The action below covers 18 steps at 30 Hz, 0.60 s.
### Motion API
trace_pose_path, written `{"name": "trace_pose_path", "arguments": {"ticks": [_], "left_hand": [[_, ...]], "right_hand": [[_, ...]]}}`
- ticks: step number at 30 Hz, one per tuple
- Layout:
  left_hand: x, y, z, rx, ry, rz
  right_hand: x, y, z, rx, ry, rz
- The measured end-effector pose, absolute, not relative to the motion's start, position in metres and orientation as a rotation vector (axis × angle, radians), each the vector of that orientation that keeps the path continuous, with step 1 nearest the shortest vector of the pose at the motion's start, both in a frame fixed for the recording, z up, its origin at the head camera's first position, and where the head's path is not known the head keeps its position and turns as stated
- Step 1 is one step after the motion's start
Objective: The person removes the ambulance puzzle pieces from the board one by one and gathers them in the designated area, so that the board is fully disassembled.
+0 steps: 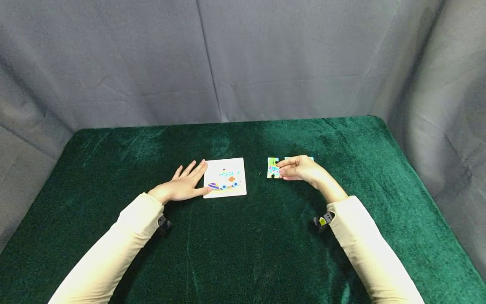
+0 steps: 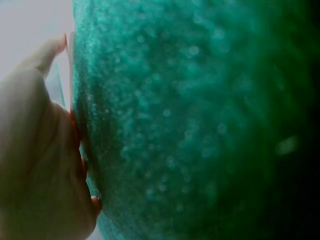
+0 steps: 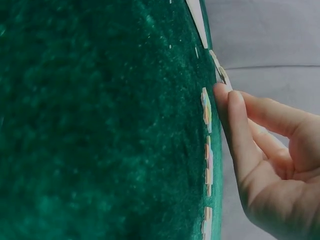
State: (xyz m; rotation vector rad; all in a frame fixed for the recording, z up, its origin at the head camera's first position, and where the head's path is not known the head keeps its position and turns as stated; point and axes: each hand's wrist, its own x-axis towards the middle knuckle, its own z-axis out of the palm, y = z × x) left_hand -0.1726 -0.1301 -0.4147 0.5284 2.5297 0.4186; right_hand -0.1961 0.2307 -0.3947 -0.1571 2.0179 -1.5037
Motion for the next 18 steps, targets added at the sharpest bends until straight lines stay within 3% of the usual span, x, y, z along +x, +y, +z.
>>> {"name": "trace_pose_path", "arguments": {"ticks": [18], "left_hand": [[-0.1735, -0.1291, -0.4144, 0.508, 2.533, 0.381]], "right_hand": [[-0.2001, 0.2331, -0.4045, -0.133, 2.024, -1.449]]}}
